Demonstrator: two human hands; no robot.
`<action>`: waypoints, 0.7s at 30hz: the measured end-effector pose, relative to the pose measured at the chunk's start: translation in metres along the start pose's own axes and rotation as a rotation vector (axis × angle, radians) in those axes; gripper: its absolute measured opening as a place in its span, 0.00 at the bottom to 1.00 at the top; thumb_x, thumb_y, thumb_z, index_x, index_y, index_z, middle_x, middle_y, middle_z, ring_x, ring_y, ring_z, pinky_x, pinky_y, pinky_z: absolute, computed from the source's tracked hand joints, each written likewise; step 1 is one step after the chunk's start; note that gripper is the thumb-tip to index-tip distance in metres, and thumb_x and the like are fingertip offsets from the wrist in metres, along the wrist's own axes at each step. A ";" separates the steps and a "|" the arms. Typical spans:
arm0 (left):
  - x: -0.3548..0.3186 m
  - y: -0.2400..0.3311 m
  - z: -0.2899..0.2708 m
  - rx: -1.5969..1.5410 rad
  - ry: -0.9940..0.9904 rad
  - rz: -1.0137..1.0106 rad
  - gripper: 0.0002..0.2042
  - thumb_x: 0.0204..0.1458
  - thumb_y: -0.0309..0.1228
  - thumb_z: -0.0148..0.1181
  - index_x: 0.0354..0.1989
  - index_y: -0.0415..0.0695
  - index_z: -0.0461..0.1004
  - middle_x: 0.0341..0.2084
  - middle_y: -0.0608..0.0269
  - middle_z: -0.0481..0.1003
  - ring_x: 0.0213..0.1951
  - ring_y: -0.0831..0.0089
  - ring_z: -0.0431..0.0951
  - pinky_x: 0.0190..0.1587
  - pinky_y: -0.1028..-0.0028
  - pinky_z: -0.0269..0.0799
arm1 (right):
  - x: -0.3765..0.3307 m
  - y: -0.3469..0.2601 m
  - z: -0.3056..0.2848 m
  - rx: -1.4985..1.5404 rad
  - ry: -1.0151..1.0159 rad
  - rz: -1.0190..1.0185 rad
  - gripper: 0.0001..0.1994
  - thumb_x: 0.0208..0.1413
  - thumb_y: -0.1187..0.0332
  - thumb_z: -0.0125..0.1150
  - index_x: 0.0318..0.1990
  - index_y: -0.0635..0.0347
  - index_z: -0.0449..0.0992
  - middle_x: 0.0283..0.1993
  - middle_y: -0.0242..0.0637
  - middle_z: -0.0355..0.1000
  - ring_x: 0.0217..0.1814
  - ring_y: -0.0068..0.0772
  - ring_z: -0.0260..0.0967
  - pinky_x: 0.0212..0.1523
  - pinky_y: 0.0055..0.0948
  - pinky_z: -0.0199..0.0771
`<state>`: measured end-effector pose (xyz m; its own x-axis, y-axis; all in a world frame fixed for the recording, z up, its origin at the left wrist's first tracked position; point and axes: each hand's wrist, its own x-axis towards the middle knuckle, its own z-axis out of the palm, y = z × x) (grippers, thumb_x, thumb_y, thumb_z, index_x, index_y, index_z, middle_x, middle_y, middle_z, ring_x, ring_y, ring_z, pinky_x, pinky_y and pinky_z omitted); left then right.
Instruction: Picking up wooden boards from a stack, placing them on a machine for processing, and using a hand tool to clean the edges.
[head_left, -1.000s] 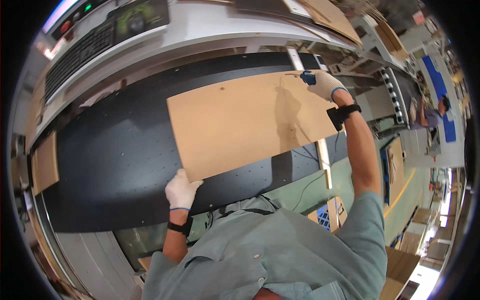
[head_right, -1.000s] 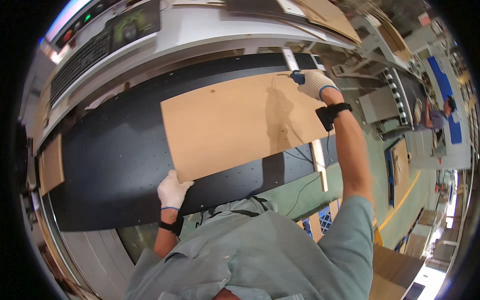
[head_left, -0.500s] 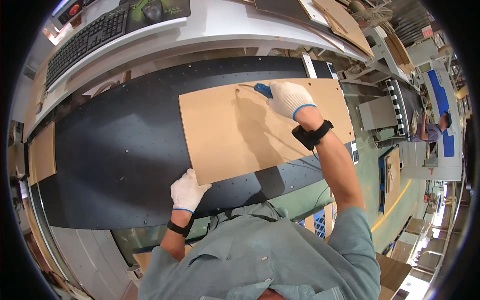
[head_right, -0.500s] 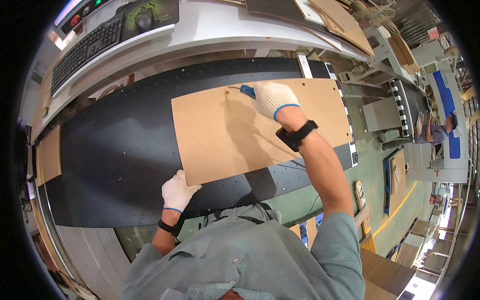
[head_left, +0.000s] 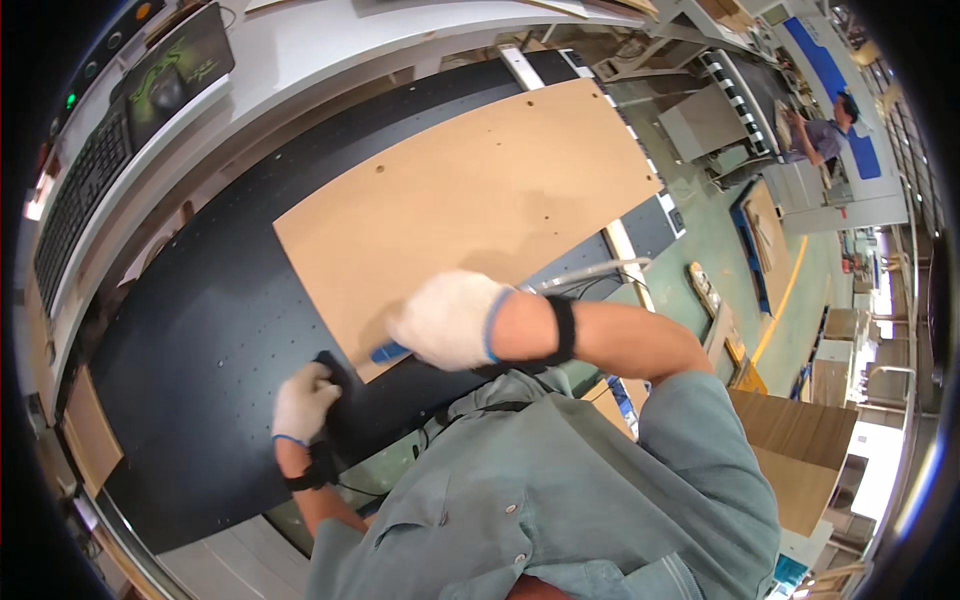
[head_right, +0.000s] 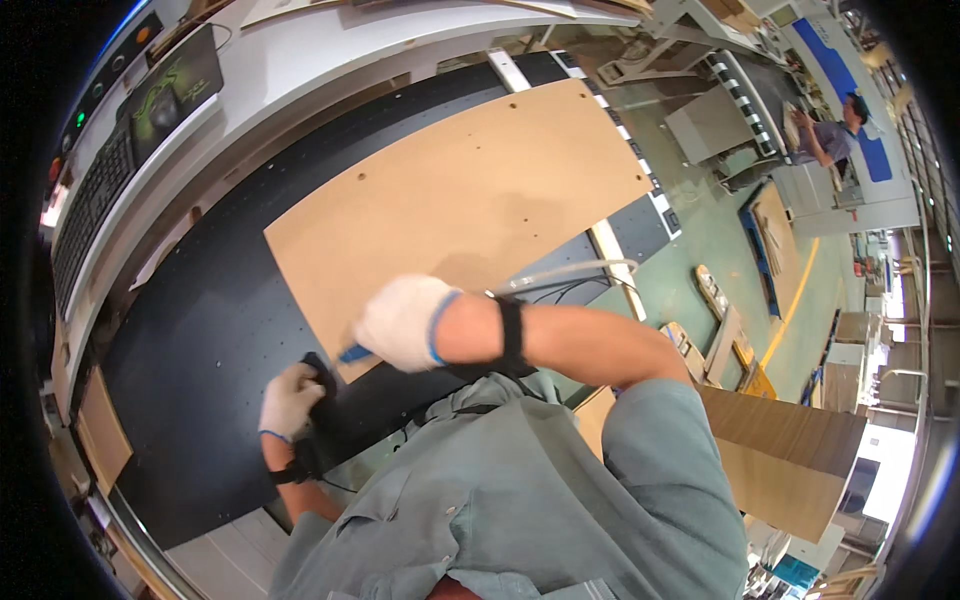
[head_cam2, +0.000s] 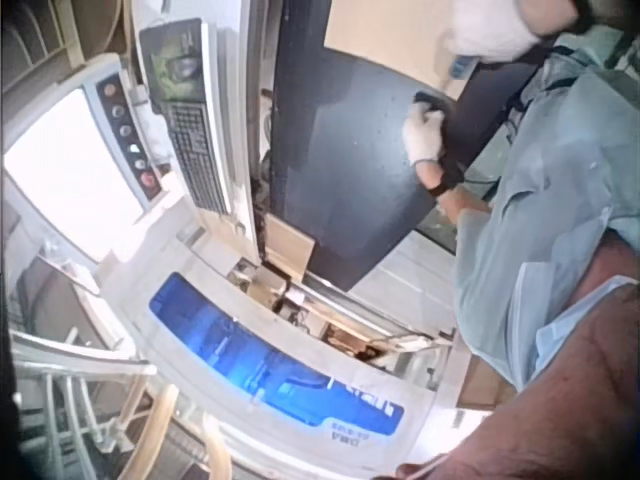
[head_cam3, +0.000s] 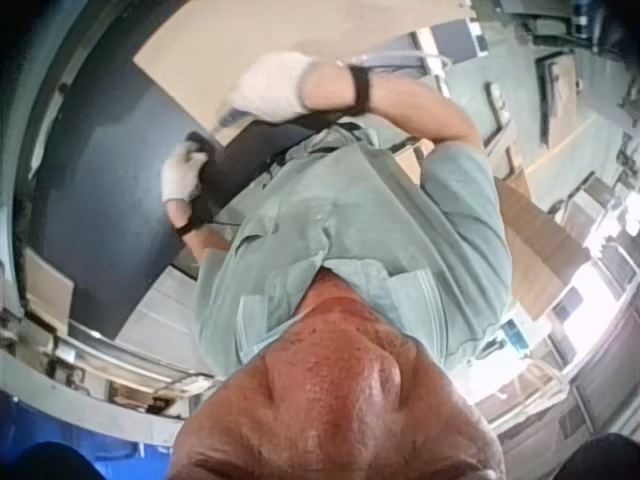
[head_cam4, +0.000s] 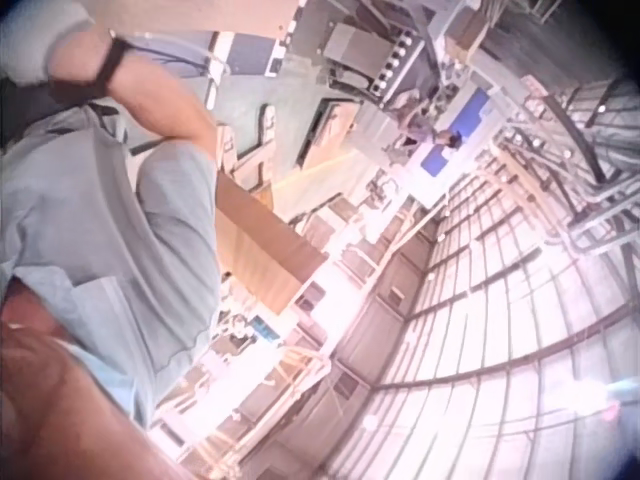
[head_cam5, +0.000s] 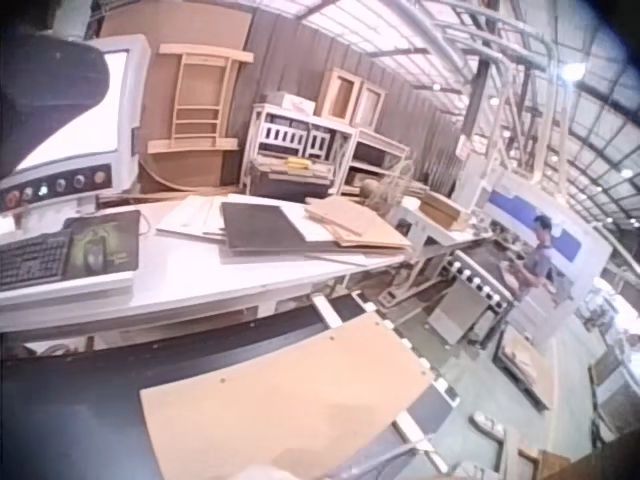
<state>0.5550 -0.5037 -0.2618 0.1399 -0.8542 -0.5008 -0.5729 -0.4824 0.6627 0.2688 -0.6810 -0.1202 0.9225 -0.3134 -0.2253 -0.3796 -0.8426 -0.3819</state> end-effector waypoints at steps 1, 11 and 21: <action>0.010 -0.028 -0.010 0.112 0.091 0.028 0.15 0.51 0.30 0.67 0.47 0.38 0.82 0.31 0.49 0.83 0.35 0.57 0.84 0.43 0.61 0.80 | -0.018 -0.004 -0.005 -0.005 -0.081 0.028 0.09 0.55 0.64 0.66 0.34 0.60 0.79 0.25 0.50 0.78 0.31 0.58 0.82 0.35 0.52 0.83; 0.140 0.068 -0.098 0.385 0.456 0.339 0.30 0.55 0.38 0.71 0.65 0.38 0.73 0.62 0.45 0.76 0.62 0.46 0.78 0.64 0.59 0.74 | -0.275 0.190 -0.081 -0.409 -0.045 1.309 0.14 0.54 0.64 0.61 0.45 0.54 0.86 0.41 0.51 0.84 0.45 0.56 0.83 0.47 0.51 0.83; 0.243 0.139 -0.055 0.622 0.143 0.383 0.39 0.46 0.46 0.78 0.65 0.42 0.72 0.58 0.41 0.76 0.59 0.44 0.78 0.60 0.53 0.76 | -0.189 0.010 -0.011 0.348 -0.217 0.688 0.20 0.59 0.50 0.65 0.52 0.50 0.80 0.38 0.51 0.81 0.43 0.60 0.80 0.43 0.53 0.80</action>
<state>0.5541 -0.7894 -0.2609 -0.0815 -0.9779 -0.1927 -0.9481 0.0165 0.3174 0.0919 -0.6346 -0.0718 0.4532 -0.5908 -0.6675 -0.8914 -0.2957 -0.3435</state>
